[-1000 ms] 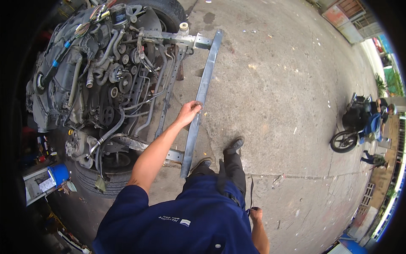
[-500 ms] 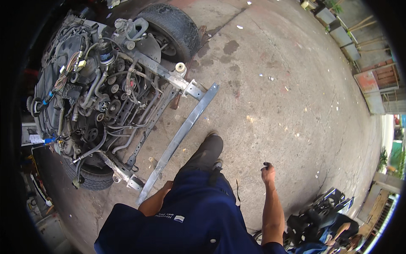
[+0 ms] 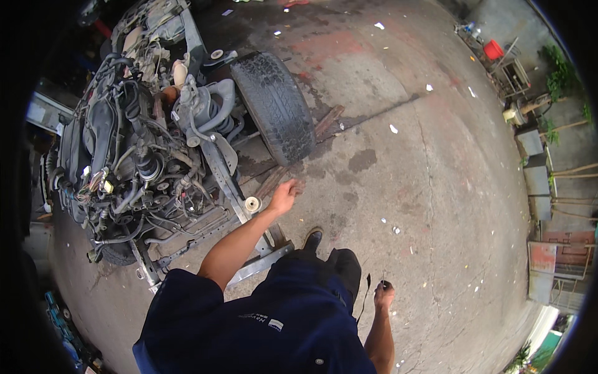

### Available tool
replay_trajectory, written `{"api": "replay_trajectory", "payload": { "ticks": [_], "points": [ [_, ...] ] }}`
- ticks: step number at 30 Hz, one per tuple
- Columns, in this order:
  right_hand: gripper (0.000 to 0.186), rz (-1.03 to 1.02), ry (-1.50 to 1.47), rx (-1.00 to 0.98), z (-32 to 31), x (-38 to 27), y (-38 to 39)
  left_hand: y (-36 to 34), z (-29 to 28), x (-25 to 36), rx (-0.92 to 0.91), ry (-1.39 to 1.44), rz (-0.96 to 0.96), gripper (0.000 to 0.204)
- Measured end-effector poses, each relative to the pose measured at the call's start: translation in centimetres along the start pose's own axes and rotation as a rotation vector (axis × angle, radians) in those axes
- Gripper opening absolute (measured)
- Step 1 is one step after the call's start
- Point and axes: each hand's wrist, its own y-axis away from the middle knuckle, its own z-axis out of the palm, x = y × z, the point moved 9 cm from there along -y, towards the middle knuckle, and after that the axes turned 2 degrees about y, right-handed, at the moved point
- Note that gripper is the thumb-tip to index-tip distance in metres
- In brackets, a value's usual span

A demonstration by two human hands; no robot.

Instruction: The person uses a cordless impact wrench to remove bolts from a metal bracket on the underside of a car. They then use a manual wrench to disconnect a hose and remove a bracket, placing the parts aside.

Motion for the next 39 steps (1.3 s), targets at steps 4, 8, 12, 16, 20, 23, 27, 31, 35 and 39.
{"api": "replay_trajectory", "payload": {
  "ticks": [4, 8, 12, 16, 20, 23, 27, 31, 35, 39],
  "points": [
    [0.022, 0.317, 0.010, -0.078, 1.0, 2.5, -8.0, -16.8, 0.3, 9.5, 0.039, 0.003, 0.074, 0.028],
    [0.023, -0.066, 0.574, -0.322, 1.2, -2.8, -19.3, -25.0, 1.8, 4.7, 0.133, -0.077, -0.144, 0.028],
    [0.012, -0.113, 0.603, -0.444, 0.3, -8.5, -34.2, -20.0, 5.2, -8.7, 0.150, -0.379, -0.697, 0.040],
    [0.012, 0.145, 0.158, -0.553, -0.4, -18.2, -55.9, -5.5, 12.8, -15.9, 0.133, -0.365, -1.429, 0.024],
    [0.031, -0.393, 0.198, -0.427, -0.5, -43.5, -78.1, -4.3, 23.5, -14.0, -0.417, -0.253, -1.151, 0.025],
    [0.026, -0.453, 0.049, -0.339, 1.8, -62.6, -87.3, -8.8, 26.2, -13.5, -0.332, -0.135, -1.272, 0.022],
    [0.021, -0.488, 0.154, -0.422, 10.8, -81.2, -89.9, -23.0, 21.6, -15.1, 0.200, -0.345, -1.127, 0.015],
    [0.023, -0.815, 0.293, -0.552, 23.0, -98.1, -85.3, -39.6, 13.5, -18.7, 0.895, 0.355, -1.133, 0.024],
    [0.026, -0.851, 0.486, -0.775, 33.6, -108.4, -77.6, -65.5, -5.2, -16.3, 0.360, -0.343, -1.001, 0.039],
    [0.025, -1.170, 0.597, -0.821, 42.2, -117.0, -72.8, -86.0, -25.4, -3.8, 0.785, 0.126, -0.629, 0.039]
  ]
}}
